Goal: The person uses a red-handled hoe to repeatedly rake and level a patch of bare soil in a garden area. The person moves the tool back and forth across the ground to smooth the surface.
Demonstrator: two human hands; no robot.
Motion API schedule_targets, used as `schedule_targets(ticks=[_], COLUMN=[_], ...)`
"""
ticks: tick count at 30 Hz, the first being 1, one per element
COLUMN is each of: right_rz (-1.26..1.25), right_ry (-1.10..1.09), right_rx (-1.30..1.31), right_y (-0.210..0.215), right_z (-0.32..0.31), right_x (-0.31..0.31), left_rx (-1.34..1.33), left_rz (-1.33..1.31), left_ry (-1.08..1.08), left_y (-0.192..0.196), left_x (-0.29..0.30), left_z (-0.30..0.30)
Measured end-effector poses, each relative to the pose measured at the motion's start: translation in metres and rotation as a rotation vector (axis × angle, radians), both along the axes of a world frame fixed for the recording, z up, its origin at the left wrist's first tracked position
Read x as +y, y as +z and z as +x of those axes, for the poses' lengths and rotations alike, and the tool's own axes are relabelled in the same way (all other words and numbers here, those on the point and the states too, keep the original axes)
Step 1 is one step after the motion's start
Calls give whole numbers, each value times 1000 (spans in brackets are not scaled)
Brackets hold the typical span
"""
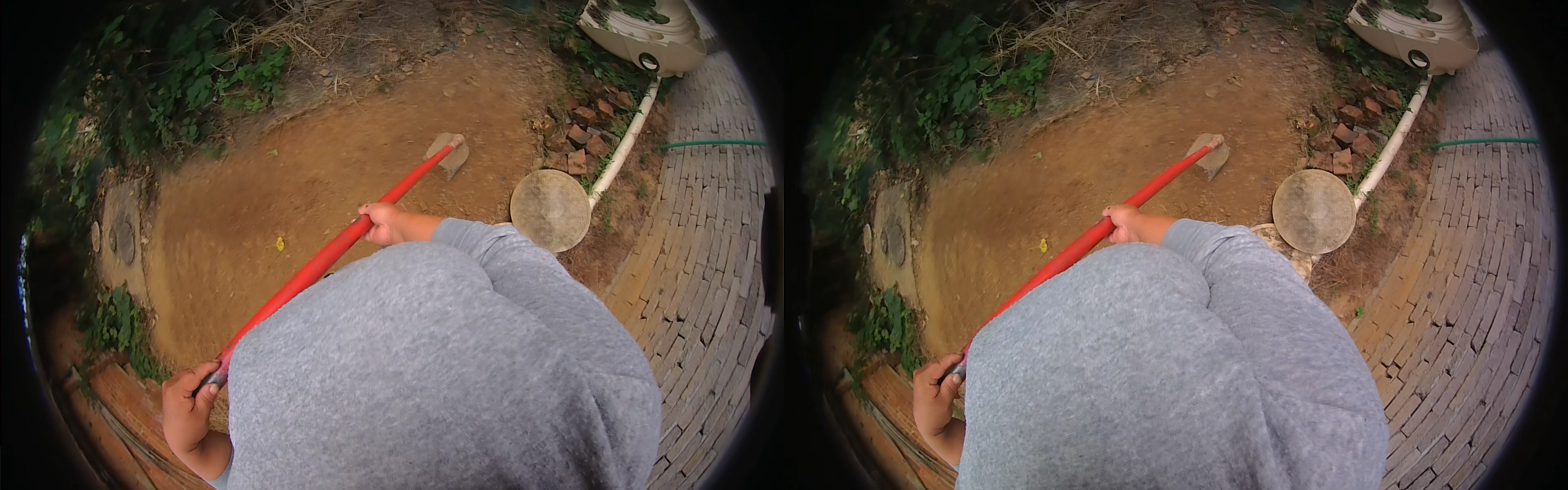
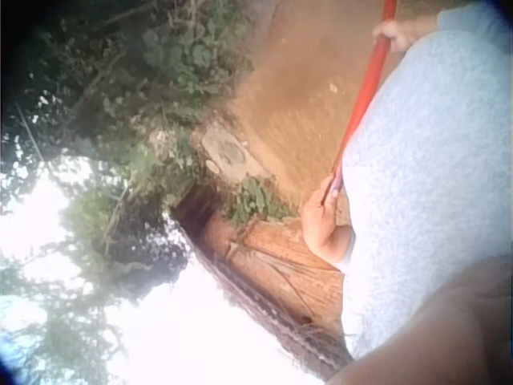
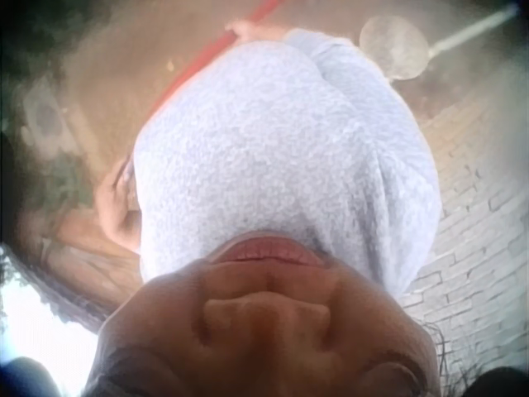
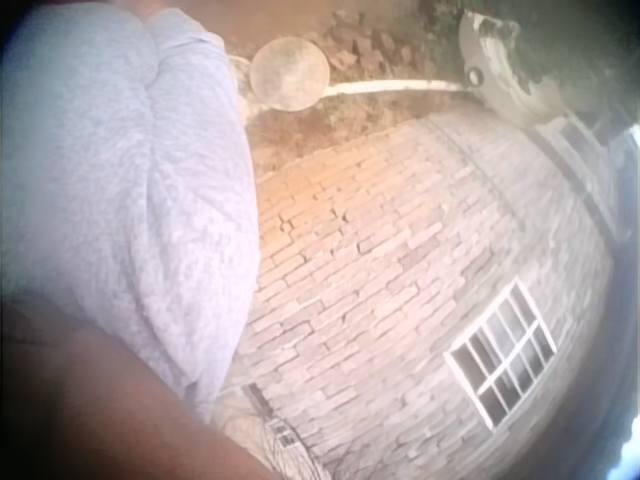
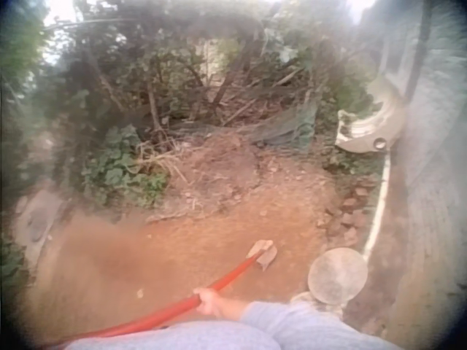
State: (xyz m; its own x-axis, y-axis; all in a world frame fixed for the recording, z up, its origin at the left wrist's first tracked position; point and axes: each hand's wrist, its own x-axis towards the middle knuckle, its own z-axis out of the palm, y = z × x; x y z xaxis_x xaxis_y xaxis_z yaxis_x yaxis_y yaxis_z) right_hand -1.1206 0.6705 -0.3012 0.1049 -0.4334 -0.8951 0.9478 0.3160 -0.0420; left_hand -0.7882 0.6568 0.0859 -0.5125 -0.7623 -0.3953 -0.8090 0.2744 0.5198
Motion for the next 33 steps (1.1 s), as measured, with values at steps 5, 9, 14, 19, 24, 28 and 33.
schedule_targets(ticks=[5,9,14,19,24,28,33], right_rz=[-29,-6,12,1,-82,-170,-155], right_ry=[136,76,89,106,341,349,273], right_rx=[9,54,91,-62,-184,-132,-75], right_y=[13,24,30,25,2,-19,2], right_z=[11,7,-3,19,49,32,-45], right_x=[1,1,3,6,22,22,19], left_rx=[65,155,39,-88,-60,-62,40], left_rz=[103,199,199,132,-68,9,165], left_ry=[134,217,217,176,53,26,233], left_y=[1,-12,-20,18,70,72,44], left_x=[2,2,0,-4,-2,-13,-8], left_z=[30,43,44,49,50,27,-28])
